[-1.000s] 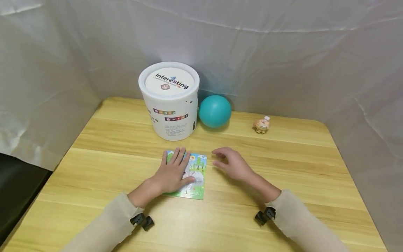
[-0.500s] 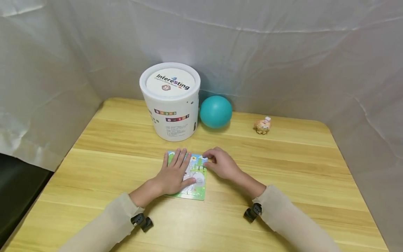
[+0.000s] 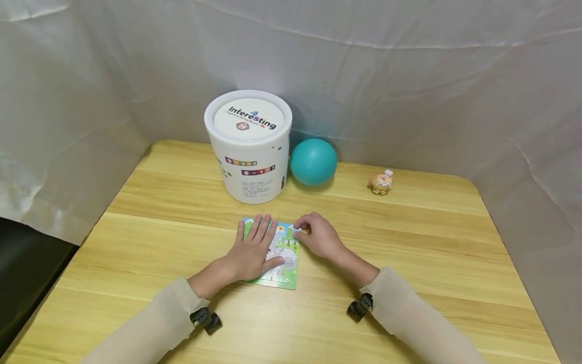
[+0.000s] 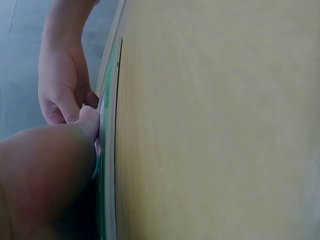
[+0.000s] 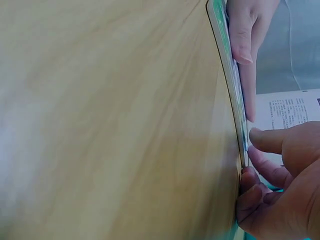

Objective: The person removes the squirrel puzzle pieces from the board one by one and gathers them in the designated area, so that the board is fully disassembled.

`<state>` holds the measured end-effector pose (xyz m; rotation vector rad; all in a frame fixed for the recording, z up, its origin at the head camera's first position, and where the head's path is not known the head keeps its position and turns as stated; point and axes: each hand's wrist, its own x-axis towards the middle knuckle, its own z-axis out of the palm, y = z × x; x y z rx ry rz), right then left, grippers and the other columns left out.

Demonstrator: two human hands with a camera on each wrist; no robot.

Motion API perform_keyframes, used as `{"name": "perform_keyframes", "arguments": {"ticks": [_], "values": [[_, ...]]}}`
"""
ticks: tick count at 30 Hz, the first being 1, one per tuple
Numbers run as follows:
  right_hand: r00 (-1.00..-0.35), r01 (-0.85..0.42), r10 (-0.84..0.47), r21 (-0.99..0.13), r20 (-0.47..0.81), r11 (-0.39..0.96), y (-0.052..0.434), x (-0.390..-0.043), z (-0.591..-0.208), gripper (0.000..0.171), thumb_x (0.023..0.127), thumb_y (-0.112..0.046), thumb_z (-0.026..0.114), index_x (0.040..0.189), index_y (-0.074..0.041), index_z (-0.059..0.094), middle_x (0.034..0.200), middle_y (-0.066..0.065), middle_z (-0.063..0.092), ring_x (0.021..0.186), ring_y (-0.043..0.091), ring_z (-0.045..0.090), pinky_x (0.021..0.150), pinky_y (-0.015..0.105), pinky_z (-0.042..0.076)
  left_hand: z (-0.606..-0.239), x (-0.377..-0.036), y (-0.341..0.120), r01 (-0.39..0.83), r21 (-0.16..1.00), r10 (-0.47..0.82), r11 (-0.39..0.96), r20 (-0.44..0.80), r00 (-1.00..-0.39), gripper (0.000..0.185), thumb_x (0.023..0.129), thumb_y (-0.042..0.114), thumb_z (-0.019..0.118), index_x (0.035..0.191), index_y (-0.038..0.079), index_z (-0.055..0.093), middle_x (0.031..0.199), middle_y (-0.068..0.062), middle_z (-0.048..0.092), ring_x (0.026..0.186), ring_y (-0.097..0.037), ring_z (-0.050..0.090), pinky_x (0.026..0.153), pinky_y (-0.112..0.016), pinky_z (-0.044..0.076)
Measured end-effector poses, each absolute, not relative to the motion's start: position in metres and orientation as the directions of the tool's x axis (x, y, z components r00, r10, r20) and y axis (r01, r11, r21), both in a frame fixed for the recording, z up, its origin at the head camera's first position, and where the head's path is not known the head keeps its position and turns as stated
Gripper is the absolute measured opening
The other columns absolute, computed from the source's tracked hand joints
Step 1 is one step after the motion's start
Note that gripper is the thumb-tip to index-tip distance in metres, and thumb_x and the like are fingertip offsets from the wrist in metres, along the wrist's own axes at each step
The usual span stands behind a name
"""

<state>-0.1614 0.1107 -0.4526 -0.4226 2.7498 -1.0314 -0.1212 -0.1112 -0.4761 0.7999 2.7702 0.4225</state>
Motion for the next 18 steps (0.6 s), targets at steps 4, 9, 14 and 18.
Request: {"name": "perform_keyframes", "arguments": {"ticks": [4, 9, 14, 18], "values": [[-0.955, -0.171, -0.287, -0.657, -0.072, 0.734, 0.1067, -0.1623, -0.4542, 0.01, 0.093, -0.014, 0.076, 0.1, -0.008, 0.074, 0.095, 0.004, 0.06, 0.085, 0.017, 0.054, 0.077, 0.034, 0.049, -0.4755, -0.1213, -0.1109, 0.48, 0.327, 0.545, 0.814, -0.143, -0.826, 0.094, 0.103, 0.065, 0.037, 0.163, 0.003, 0.0, 0.168, -0.02, -0.009, 0.154, -0.039, -0.011, 0.116, -0.067, -0.014], [-0.964, -0.144, -0.255, -0.658, -0.076, 0.739, 0.1035, -0.1643, -0.4558, 0.005, 0.095, -0.013, 0.073, 0.097, -0.008, 0.073, 0.093, 0.003, 0.061, 0.085, 0.017, 0.056, 0.078, 0.035, 0.05, -0.4746, -0.1208, -0.1105, 0.474, 0.33, 0.542, 0.816, -0.153, -0.826, 0.094, 0.103, 0.065, 0.037, 0.163, 0.003, 0.0, 0.168, -0.02, -0.009, 0.154, -0.039, -0.012, 0.116, -0.066, -0.014], [-0.968, -0.118, -0.236, -0.679, -0.084, 0.725, 0.1019, -0.1662, -0.4544, 0.005, 0.096, -0.012, 0.072, 0.094, -0.008, 0.072, 0.089, 0.003, 0.062, 0.081, 0.016, 0.056, 0.074, 0.032, 0.05, -0.4751, -0.121, -0.1106, 0.472, 0.327, 0.539, 0.819, -0.157, -0.828, 0.094, 0.103, 0.066, 0.037, 0.163, 0.003, -0.001, 0.168, -0.02, -0.01, 0.154, -0.039, -0.012, 0.115, -0.066, -0.015], [-0.968, -0.071, -0.223, -0.731, -0.113, 0.679, 0.1009, -0.1662, -0.4504, 0.006, 0.096, -0.012, 0.072, 0.093, -0.007, 0.072, 0.084, 0.003, 0.063, 0.077, 0.016, 0.057, 0.07, 0.031, 0.05, -0.4757, -0.1218, -0.1109, 0.474, 0.32, 0.538, 0.821, -0.156, -0.828, 0.094, 0.103, 0.066, 0.036, 0.163, 0.003, -0.001, 0.168, -0.019, -0.01, 0.154, -0.038, -0.013, 0.115, -0.066, -0.015]]}}
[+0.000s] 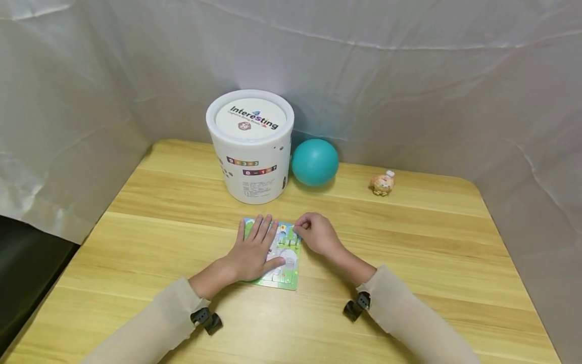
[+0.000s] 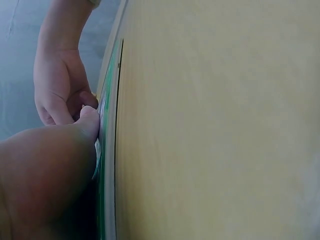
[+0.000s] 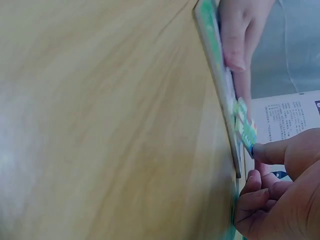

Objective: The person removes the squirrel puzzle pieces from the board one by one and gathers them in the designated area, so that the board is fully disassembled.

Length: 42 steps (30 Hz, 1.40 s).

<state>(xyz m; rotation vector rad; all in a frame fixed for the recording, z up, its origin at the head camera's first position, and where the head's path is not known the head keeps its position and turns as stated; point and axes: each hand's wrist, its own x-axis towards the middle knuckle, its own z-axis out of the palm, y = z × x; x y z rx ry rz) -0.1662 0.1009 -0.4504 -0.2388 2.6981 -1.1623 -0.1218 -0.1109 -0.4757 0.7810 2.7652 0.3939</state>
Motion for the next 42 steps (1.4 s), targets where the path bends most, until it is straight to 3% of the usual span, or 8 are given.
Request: {"name": "perform_keyframes", "arguments": {"ticks": [12, 31, 42], "values": [[-0.967, -0.04, -0.22, -0.78, -0.127, 0.625, 0.106, -0.169, -0.454, 0.006, 0.093, -0.013, 0.075, 0.093, -0.007, 0.073, 0.08, 0.001, 0.066, 0.072, 0.015, 0.057, 0.064, 0.027, 0.047, -0.472, -0.122, -0.11, 0.48, 0.317, 0.544, 0.818, -0.156, -0.824, 0.094, 0.103, 0.065, 0.037, 0.163, 0.002, 0.0, 0.168, -0.02, -0.008, 0.154, -0.039, -0.011, 0.116, -0.067, -0.014], [-0.955, 0.039, -0.228, -0.843, -0.189, 0.537, 0.111, -0.172, -0.449, 0.008, 0.094, -0.013, 0.074, 0.098, -0.007, 0.078, 0.085, 0.002, 0.069, 0.076, 0.015, 0.057, 0.066, 0.026, 0.048, -0.471, -0.121, -0.11, 0.467, 0.316, 0.536, 0.826, -0.182, -0.825, 0.094, 0.103, 0.066, 0.035, 0.162, 0.004, -0.003, 0.168, -0.018, -0.012, 0.154, -0.038, -0.014, 0.115, -0.067, -0.014], [-0.933, 0.101, -0.258, -0.872, -0.25, 0.479, 0.146, -0.182, -0.437, 0.016, 0.097, -0.018, 0.071, 0.107, -0.006, 0.076, 0.092, 0.007, 0.071, 0.074, 0.022, 0.057, 0.06, 0.029, 0.049, -0.472, -0.122, -0.11, 0.462, 0.316, 0.533, 0.829, -0.193, -0.824, 0.094, 0.102, 0.066, 0.035, 0.163, 0.005, -0.004, 0.168, -0.018, -0.013, 0.154, -0.037, -0.015, 0.115, -0.065, -0.017]]}}
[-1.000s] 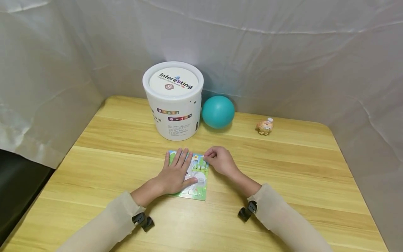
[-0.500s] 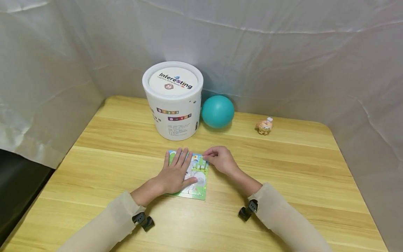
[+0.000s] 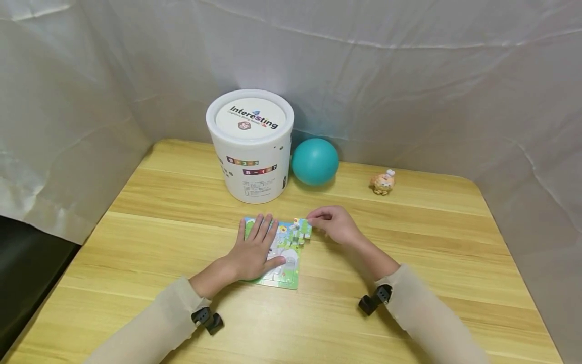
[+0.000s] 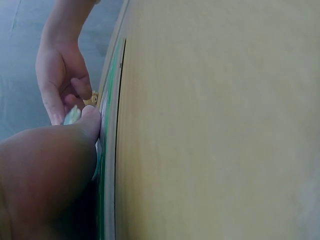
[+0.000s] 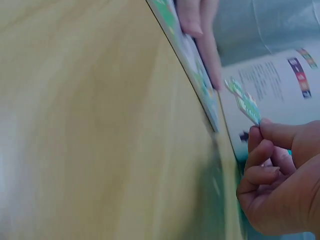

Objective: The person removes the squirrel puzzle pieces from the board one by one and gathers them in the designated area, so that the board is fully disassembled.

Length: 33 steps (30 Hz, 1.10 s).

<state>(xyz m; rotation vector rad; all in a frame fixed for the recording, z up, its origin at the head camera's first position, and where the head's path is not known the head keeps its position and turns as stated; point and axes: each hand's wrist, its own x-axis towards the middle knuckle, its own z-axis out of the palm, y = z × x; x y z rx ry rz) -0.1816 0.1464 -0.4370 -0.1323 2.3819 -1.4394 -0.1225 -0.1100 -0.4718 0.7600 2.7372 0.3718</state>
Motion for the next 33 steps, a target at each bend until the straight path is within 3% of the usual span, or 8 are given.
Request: {"name": "perform_keyframes", "arguments": {"ticks": [11, 19, 24, 27, 30, 33], "values": [[-0.924, 0.1, -0.257, -0.828, -0.283, 0.551, 0.227, -0.186, -0.418, 0.03, 0.1, -0.026, 0.068, 0.119, -0.002, 0.072, 0.103, 0.011, 0.07, 0.085, 0.026, 0.059, 0.068, 0.034, 0.053, -0.474, -0.122, -0.111, 0.47, 0.341, 0.543, 0.814, -0.162, -0.824, 0.095, 0.103, 0.065, 0.038, 0.163, 0.004, -0.003, 0.168, -0.019, -0.011, 0.154, -0.038, -0.015, 0.115, -0.065, -0.017], [-0.899, 0.139, -0.263, -0.8, -0.349, 0.584, 0.295, -0.184, -0.404, 0.036, 0.102, -0.029, 0.065, 0.123, 0.0, 0.068, 0.088, 0.006, 0.065, 0.07, 0.018, 0.048, 0.061, 0.036, 0.044, -0.474, -0.122, -0.111, 0.472, 0.328, 0.542, 0.819, -0.166, -0.824, 0.094, 0.103, 0.065, 0.037, 0.163, 0.004, -0.002, 0.168, -0.019, -0.011, 0.154, -0.038, -0.013, 0.115, -0.066, -0.015], [-0.888, 0.141, -0.265, -0.771, -0.376, 0.621, 0.332, -0.18, -0.402, 0.041, 0.103, -0.033, 0.062, 0.126, 0.0, 0.066, 0.102, 0.005, 0.067, 0.082, 0.021, 0.052, 0.069, 0.038, 0.047, -0.474, -0.122, -0.111, 0.467, 0.333, 0.54, 0.819, -0.177, -0.823, 0.095, 0.102, 0.065, 0.037, 0.163, 0.004, -0.003, 0.168, -0.018, -0.011, 0.154, -0.037, -0.015, 0.115, -0.065, -0.016], [-0.888, 0.156, -0.252, -0.769, -0.384, 0.62, 0.352, -0.178, -0.404, 0.042, 0.103, -0.034, 0.062, 0.126, 0.002, 0.066, 0.092, 0.002, 0.065, 0.075, 0.02, 0.049, 0.066, 0.038, 0.045, -0.474, -0.122, -0.111, 0.468, 0.337, 0.543, 0.817, -0.174, -0.822, 0.095, 0.102, 0.065, 0.038, 0.163, 0.004, -0.003, 0.168, -0.018, -0.012, 0.154, -0.037, -0.015, 0.115, -0.065, -0.017], [-0.885, 0.181, -0.249, -0.781, -0.395, 0.597, 0.369, -0.177, -0.407, 0.042, 0.103, -0.031, 0.063, 0.124, 0.004, 0.066, 0.074, -0.002, 0.054, 0.062, 0.017, 0.04, 0.059, 0.038, 0.041, -0.475, -0.122, -0.111, 0.472, 0.336, 0.544, 0.815, -0.164, -0.823, 0.095, 0.102, 0.065, 0.037, 0.163, 0.004, -0.002, 0.169, -0.018, -0.011, 0.154, -0.037, -0.014, 0.115, -0.065, -0.016], [-0.88, 0.201, -0.246, -0.788, -0.406, 0.581, 0.384, -0.177, -0.412, 0.042, 0.103, -0.029, 0.063, 0.123, 0.007, 0.065, 0.068, -0.004, 0.045, 0.058, 0.016, 0.036, 0.056, 0.038, 0.038, -0.476, -0.122, -0.111, 0.473, 0.331, 0.542, 0.817, -0.158, -0.825, 0.095, 0.102, 0.066, 0.037, 0.163, 0.004, -0.002, 0.169, -0.018, -0.011, 0.154, -0.037, -0.014, 0.116, -0.066, -0.016]]}}
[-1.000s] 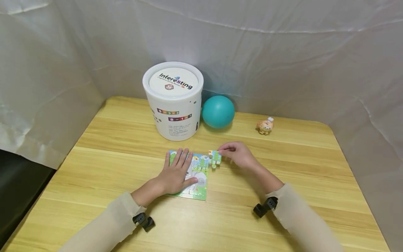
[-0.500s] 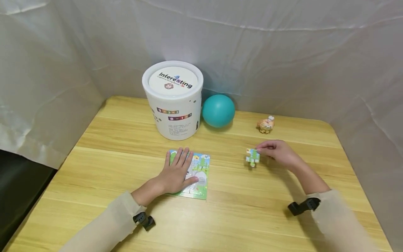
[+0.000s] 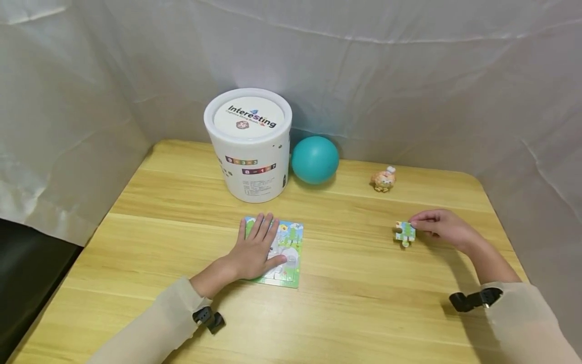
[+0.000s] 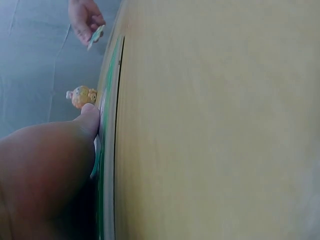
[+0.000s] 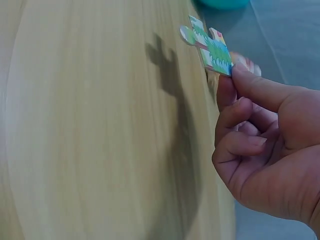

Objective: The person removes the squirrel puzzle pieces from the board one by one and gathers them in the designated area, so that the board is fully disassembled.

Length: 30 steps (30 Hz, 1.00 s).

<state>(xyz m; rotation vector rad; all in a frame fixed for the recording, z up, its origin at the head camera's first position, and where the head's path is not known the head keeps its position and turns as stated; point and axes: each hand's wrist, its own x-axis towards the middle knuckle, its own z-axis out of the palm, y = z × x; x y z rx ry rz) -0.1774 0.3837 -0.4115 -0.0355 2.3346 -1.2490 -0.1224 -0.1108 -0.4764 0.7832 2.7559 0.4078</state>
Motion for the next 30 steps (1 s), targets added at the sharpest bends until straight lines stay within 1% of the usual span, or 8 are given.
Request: {"name": "perform_keyframes", "arguments": {"ticks": [2, 6, 9, 13, 17, 24, 27, 30], "values": [[-0.88, 0.209, -0.238, -0.785, -0.41, 0.583, 0.393, -0.178, -0.415, 0.041, 0.104, -0.027, 0.062, 0.123, 0.009, 0.064, 0.068, -0.004, 0.044, 0.059, 0.016, 0.037, 0.057, 0.038, 0.038, -0.477, -0.122, -0.111, 0.473, 0.33, 0.542, 0.817, -0.155, -0.826, 0.095, 0.102, 0.066, 0.037, 0.163, 0.004, -0.002, 0.169, -0.019, -0.01, 0.154, -0.038, -0.013, 0.116, -0.066, -0.015], [-0.884, 0.218, -0.208, -0.761, -0.42, 0.611, 0.406, -0.177, -0.422, 0.041, 0.105, -0.026, 0.06, 0.124, 0.01, 0.064, 0.079, -0.002, 0.052, 0.067, 0.015, 0.044, 0.061, 0.034, 0.042, -0.478, -0.122, -0.112, 0.473, 0.337, 0.542, 0.814, -0.146, -0.828, 0.096, 0.102, 0.066, 0.038, 0.163, 0.004, -0.002, 0.169, -0.019, -0.01, 0.154, -0.038, -0.013, 0.115, -0.066, -0.015], [-0.885, 0.223, -0.184, -0.736, -0.428, 0.64, 0.413, -0.177, -0.426, 0.042, 0.105, -0.027, 0.06, 0.126, 0.009, 0.063, 0.089, -0.003, 0.059, 0.075, 0.012, 0.049, 0.065, 0.03, 0.047, -0.478, -0.122, -0.112, 0.473, 0.34, 0.543, 0.812, -0.146, -0.827, 0.095, 0.102, 0.066, 0.039, 0.163, 0.004, -0.002, 0.168, -0.019, -0.011, 0.154, -0.038, -0.013, 0.115, -0.066, -0.016], [-0.889, 0.223, -0.157, -0.705, -0.431, 0.673, 0.419, -0.176, -0.429, 0.043, 0.104, -0.028, 0.062, 0.126, 0.008, 0.064, 0.094, -0.004, 0.063, 0.078, 0.01, 0.052, 0.068, 0.028, 0.05, -0.478, -0.123, -0.111, 0.478, 0.347, 0.548, 0.806, -0.137, -0.825, 0.095, 0.102, 0.065, 0.039, 0.163, 0.003, -0.001, 0.168, -0.019, -0.01, 0.154, -0.038, -0.013, 0.115, -0.066, -0.016], [-0.894, 0.211, -0.141, -0.676, -0.426, 0.706, 0.423, -0.174, -0.43, 0.042, 0.103, -0.03, 0.063, 0.124, 0.007, 0.066, 0.094, -0.003, 0.065, 0.077, 0.011, 0.051, 0.066, 0.029, 0.048, -0.478, -0.123, -0.111, 0.475, 0.352, 0.547, 0.806, -0.138, -0.826, 0.095, 0.102, 0.064, 0.04, 0.163, 0.003, 0.0, 0.168, -0.019, -0.009, 0.154, -0.038, -0.013, 0.115, -0.066, -0.016], [-0.91, 0.148, -0.141, -0.625, -0.389, 0.767, 0.425, -0.172, -0.434, 0.039, 0.104, -0.029, 0.062, 0.12, 0.005, 0.069, 0.106, 0.002, 0.068, 0.084, 0.01, 0.052, 0.068, 0.028, 0.047, -0.473, -0.12, -0.112, 0.469, 0.361, 0.545, 0.806, -0.146, -0.825, 0.094, 0.103, 0.061, 0.041, 0.163, 0.002, 0.0, 0.169, -0.021, -0.008, 0.154, -0.04, -0.011, 0.115, -0.067, -0.015], [-0.915, 0.135, -0.141, -0.616, -0.379, 0.776, 0.424, -0.172, -0.433, 0.039, 0.104, -0.029, 0.061, 0.12, 0.005, 0.069, 0.108, 0.005, 0.067, 0.084, 0.011, 0.051, 0.068, 0.028, 0.046, -0.47, -0.119, -0.111, 0.472, 0.362, 0.548, 0.804, -0.143, -0.824, 0.093, 0.104, 0.059, 0.043, 0.163, 0.001, 0.002, 0.168, -0.022, -0.006, 0.154, -0.041, -0.009, 0.115, -0.068, -0.013], [-0.918, 0.133, -0.134, -0.609, -0.373, 0.782, 0.422, -0.171, -0.432, 0.04, 0.103, -0.031, 0.062, 0.12, 0.005, 0.069, 0.108, 0.006, 0.067, 0.085, 0.012, 0.051, 0.068, 0.028, 0.046, -0.469, -0.12, -0.112, 0.474, 0.365, 0.549, 0.801, -0.132, -0.826, 0.093, 0.103, 0.059, 0.044, 0.163, 0.0, 0.003, 0.168, -0.023, -0.005, 0.154, -0.041, -0.008, 0.115, -0.068, -0.012]]}}
